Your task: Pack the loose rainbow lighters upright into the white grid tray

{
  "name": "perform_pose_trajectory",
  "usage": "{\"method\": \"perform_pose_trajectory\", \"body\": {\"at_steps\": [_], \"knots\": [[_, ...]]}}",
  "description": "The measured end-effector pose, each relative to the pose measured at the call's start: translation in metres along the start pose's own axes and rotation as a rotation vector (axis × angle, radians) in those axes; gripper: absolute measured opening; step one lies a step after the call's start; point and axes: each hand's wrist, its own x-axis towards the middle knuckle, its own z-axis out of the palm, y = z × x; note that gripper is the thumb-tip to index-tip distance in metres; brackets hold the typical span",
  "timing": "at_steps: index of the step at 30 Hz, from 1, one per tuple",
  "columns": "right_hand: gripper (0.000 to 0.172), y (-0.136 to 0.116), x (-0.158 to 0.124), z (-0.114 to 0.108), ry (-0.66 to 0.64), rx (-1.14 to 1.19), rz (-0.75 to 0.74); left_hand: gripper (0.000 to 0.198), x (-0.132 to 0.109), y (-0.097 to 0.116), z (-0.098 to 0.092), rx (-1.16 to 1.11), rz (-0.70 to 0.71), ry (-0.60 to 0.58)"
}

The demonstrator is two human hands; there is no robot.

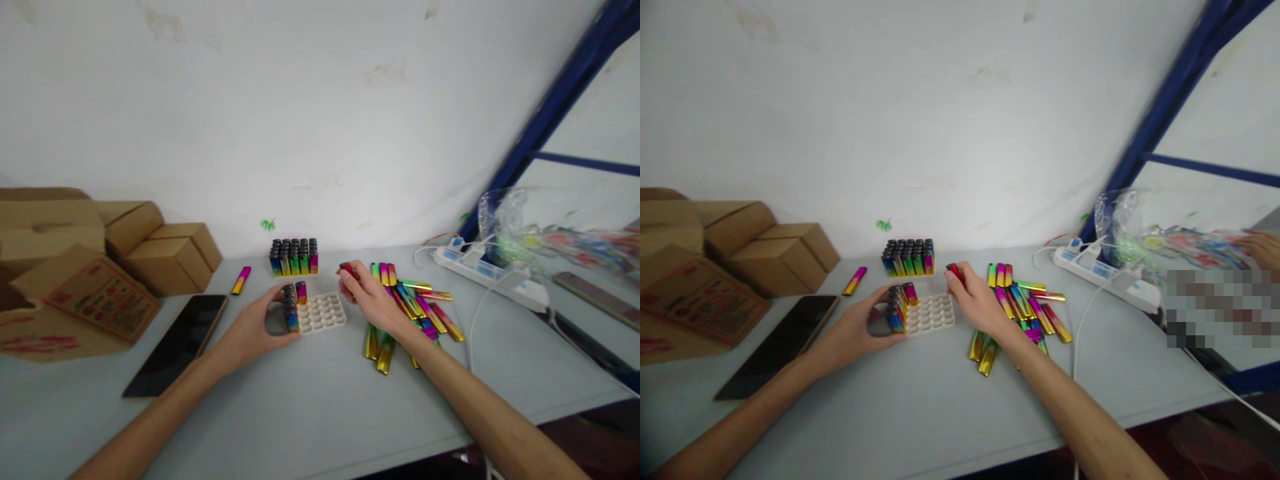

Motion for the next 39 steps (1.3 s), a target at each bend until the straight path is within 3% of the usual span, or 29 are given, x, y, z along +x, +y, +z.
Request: {"method": "perform_pose_trajectory", "body": {"at_steps": [4,12,21,28,35,39], "knots": [[0.029,-0.001,-0.003,0.005,-0.087,0.099,-0.066,0.084,-0.001,0.001,0.002,0.010,0.013,-0.009],[0.024,-0.019,-0.004,0.014,-0.078,0.016,-0.168,0.084,-0.001,-0.003,0.008,0.003,0.041,-0.031],[0.023,-0.002,-0.002,0.028,-0.103,-0.013,-0.200,0.082,-0.002,0.004,0.009,-0.027,0.044,-0.038],[0.016,-0.008,0.003,0.026,-0.099,-0.214,-0.304,0.083,-0.001,0.007,0.009,-0.047,0.047,-0.049],[0.031,-0.006,0.003,0.036,-0.118,-0.168,-0.157,0.083,0.000,0.008,0.009,-0.040,0.047,-0.056],[0.029,-0.010,0.002,0.016,-0.154,-0.201,-0.157,0.086,0.000,0.004,0.009,-0.019,0.048,-0.048]]}}
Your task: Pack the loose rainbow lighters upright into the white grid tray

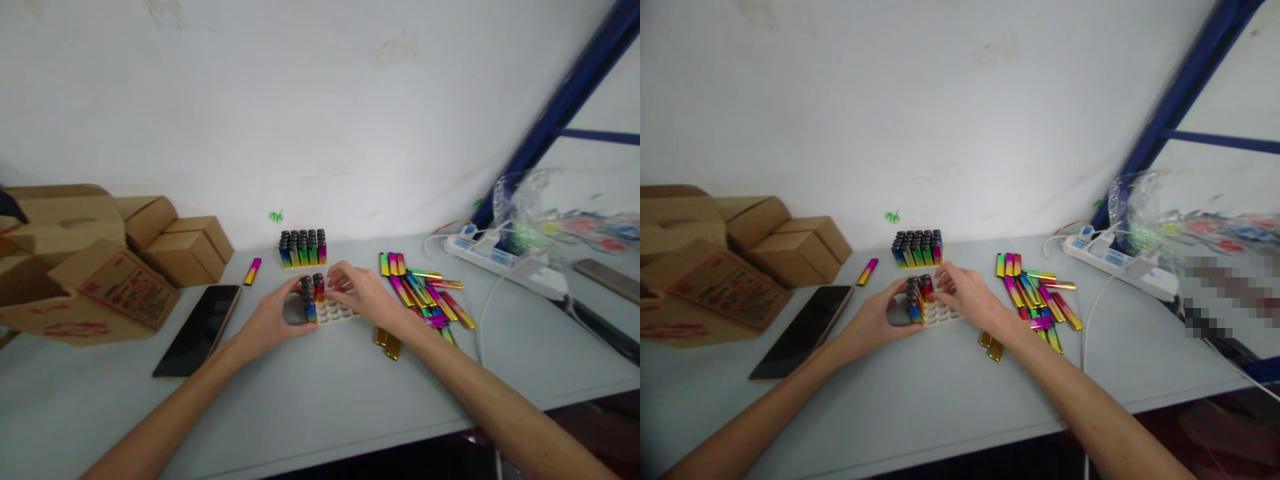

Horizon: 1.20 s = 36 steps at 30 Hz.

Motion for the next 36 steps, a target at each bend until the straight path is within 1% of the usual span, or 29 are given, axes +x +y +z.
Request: {"method": "perform_pose_trajectory", "body": {"at_steps": [2,3,4,6,7,9,12,14,16,18,20,22,23,25,27,29,32,36], "knots": [[0.017,0.001,-0.006,-0.024,-0.076,-0.057,-0.024,0.085,0.000,-0.001,-0.001,0.019,0.001,0.008],[0.013,0.002,-0.010,-0.037,-0.143,-0.101,-0.033,0.084,0.000,-0.002,-0.001,0.029,0.001,0.009],[0.011,0.004,-0.015,-0.051,-0.203,-0.139,-0.032,0.082,0.000,-0.002,-0.002,0.036,-0.002,0.008],[0.013,0.009,-0.026,-0.075,-0.291,-0.212,0.017,0.081,0.000,-0.002,-0.004,0.041,-0.013,0.001],[0.018,0.012,-0.031,-0.084,-0.342,-0.249,0.064,0.081,0.000,-0.001,-0.005,0.041,-0.019,0.001],[0.027,0.017,-0.038,-0.093,-0.376,-0.327,0.187,0.081,0.001,-0.001,-0.006,0.044,-0.031,0.005],[0.043,0.018,-0.043,-0.088,-0.332,-0.400,0.358,0.081,0.001,-0.001,-0.006,0.063,-0.039,0.012],[0.050,0.014,-0.043,-0.078,-0.331,-0.427,0.420,0.080,0.001,-0.001,-0.006,0.073,-0.035,0.015],[0.052,0.007,-0.042,-0.069,-0.356,-0.475,0.448,0.078,0.000,-0.002,-0.006,0.075,-0.028,0.020],[0.048,0.002,-0.041,-0.064,-0.360,-0.520,0.459,0.077,0.000,-0.003,-0.006,0.075,-0.022,0.022],[0.044,0.000,-0.041,-0.066,-0.327,-0.519,0.426,0.076,0.000,-0.003,-0.006,0.075,-0.012,0.021],[0.040,0.002,-0.041,-0.072,-0.309,-0.453,0.331,0.076,0.000,-0.002,-0.006,0.074,0.000,0.022],[0.039,0.004,-0.042,-0.076,-0.322,-0.401,0.275,0.076,0.000,-0.002,-0.006,0.072,0.005,0.022],[0.036,0.009,-0.044,-0.085,-0.388,-0.306,0.190,0.075,0.000,-0.002,-0.007,0.070,0.009,0.022],[0.033,0.012,-0.045,-0.090,-0.460,-0.271,0.173,0.073,0.000,-0.003,-0.007,0.071,0.004,0.016],[0.027,0.014,-0.044,-0.091,-0.494,-0.304,0.193,0.073,0.000,-0.004,-0.007,0.074,-0.006,0.009],[0.021,0.017,-0.040,-0.089,-0.484,-0.342,0.190,0.074,0.001,-0.005,-0.006,0.076,-0.012,0.009],[0.018,0.018,-0.037,-0.089,-0.407,-0.269,0.123,0.075,0.001,-0.004,-0.006,0.085,-0.004,0.030]]}}
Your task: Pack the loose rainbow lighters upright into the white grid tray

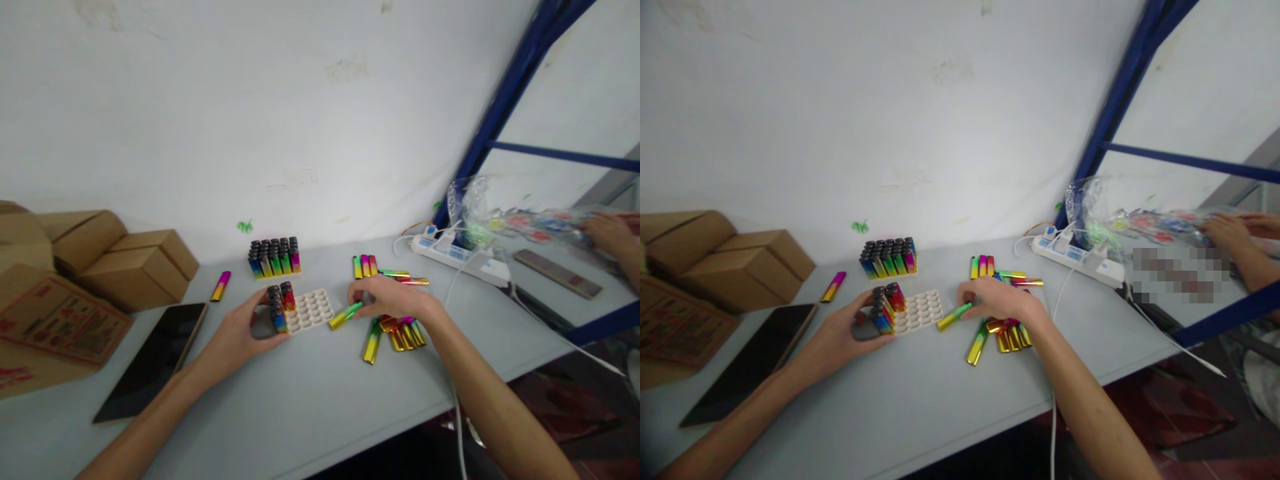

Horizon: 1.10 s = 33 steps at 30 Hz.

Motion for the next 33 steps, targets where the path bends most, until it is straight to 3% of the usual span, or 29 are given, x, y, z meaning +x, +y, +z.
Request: {"method": "perform_pose_trajectory", "body": {"at_steps": [4,8,15,21,26,33], "knots": [[0.025,-0.001,0.000,-0.003,0.134,0.161,-0.015,0.077,0.000,0.002,-0.001,0.017,0.007,0.008],[0.033,-0.005,0.007,0.000,0.231,0.484,-0.036,0.080,0.000,0.003,-0.001,0.023,-0.006,0.008],[0.039,-0.014,0.016,0.011,0.244,0.811,-0.098,0.082,-0.001,-0.004,0.003,0.004,0.004,0.015],[0.040,-0.018,0.020,0.022,0.228,1.061,-0.063,0.081,-0.001,-0.011,0.006,-0.002,0.035,0.013],[0.035,-0.019,0.025,0.025,0.333,1.093,-0.001,0.081,-0.001,-0.003,0.001,0.003,0.004,-0.009],[0.051,-0.021,0.032,0.032,0.494,0.795,0.073,0.082,-0.001,0.000,-0.001,0.008,0.005,0.001]]}}
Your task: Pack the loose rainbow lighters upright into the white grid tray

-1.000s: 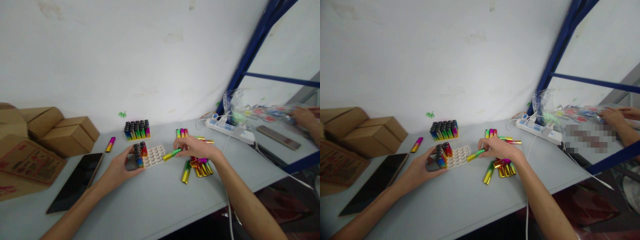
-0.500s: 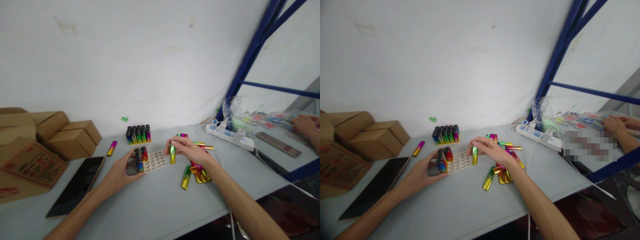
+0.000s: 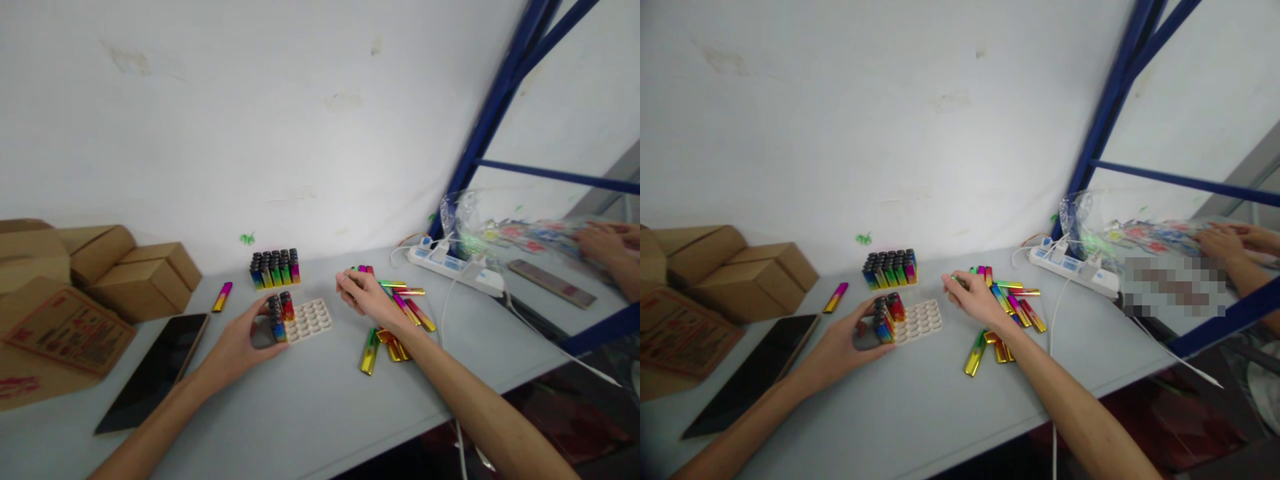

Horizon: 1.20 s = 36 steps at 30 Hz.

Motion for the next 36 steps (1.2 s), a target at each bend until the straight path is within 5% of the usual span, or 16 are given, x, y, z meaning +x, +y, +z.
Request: {"method": "perform_pose_trajectory", "body": {"at_steps": [8,19,29,36], "knots": [[0.058,0.008,-0.001,0.004,0.105,-0.334,-0.091,0.086,0.000,-0.005,0.003,0.004,-0.013,-0.002],[0.048,0.018,0.004,0.006,-0.024,-0.084,-0.131,0.084,0.000,-0.005,0.003,-0.002,-0.010,-0.007],[0.057,0.012,0.004,0.004,0.300,-0.442,-0.110,0.085,0.000,-0.003,0.002,0.003,-0.023,0.004],[0.043,0.012,0.004,-0.003,0.338,-0.457,-0.119,0.083,0.001,-0.002,0.000,-0.009,-0.017,0.004]]}}
